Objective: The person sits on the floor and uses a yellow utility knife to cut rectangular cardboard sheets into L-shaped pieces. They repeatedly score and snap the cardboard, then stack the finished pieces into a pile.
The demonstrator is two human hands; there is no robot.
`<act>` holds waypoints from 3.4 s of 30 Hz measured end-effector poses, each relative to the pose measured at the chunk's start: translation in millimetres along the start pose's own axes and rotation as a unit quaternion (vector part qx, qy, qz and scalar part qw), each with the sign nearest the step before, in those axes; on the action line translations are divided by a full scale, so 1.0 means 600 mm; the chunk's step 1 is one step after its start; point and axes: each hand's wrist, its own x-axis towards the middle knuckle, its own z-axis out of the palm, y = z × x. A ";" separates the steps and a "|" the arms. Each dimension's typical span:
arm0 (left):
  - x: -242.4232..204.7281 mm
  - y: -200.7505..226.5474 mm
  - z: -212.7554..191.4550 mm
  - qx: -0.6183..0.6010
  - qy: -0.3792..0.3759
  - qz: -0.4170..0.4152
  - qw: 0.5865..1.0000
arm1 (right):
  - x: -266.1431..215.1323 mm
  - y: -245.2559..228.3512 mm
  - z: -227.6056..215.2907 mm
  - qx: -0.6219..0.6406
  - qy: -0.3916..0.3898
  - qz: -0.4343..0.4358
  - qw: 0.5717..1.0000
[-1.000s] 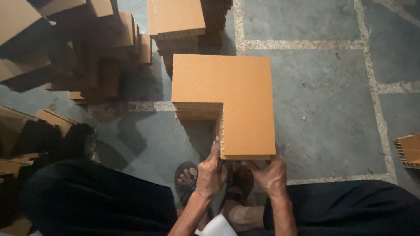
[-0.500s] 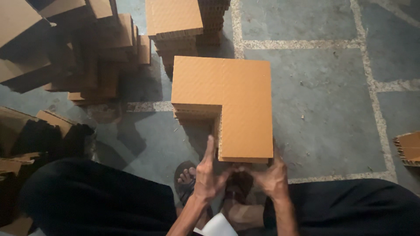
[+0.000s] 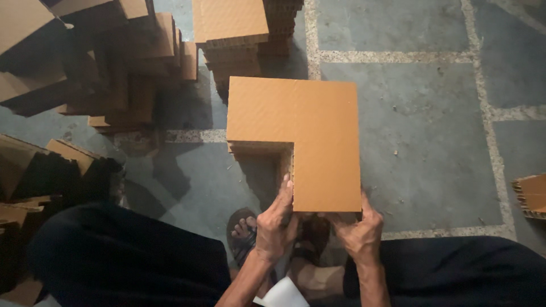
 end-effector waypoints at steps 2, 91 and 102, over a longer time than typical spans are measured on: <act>0.000 0.000 0.001 -0.003 0.008 -0.006 1.000 | -0.003 0.005 0.002 0.026 0.000 0.001 1.000; 0.161 -0.449 -0.067 -0.458 0.007 -0.449 0.767 | 0.130 0.075 0.145 0.477 -0.045 0.242 0.844; 0.143 -0.487 -0.053 -0.396 0.068 -0.442 0.802 | 0.136 0.060 0.140 0.501 -0.042 0.246 0.829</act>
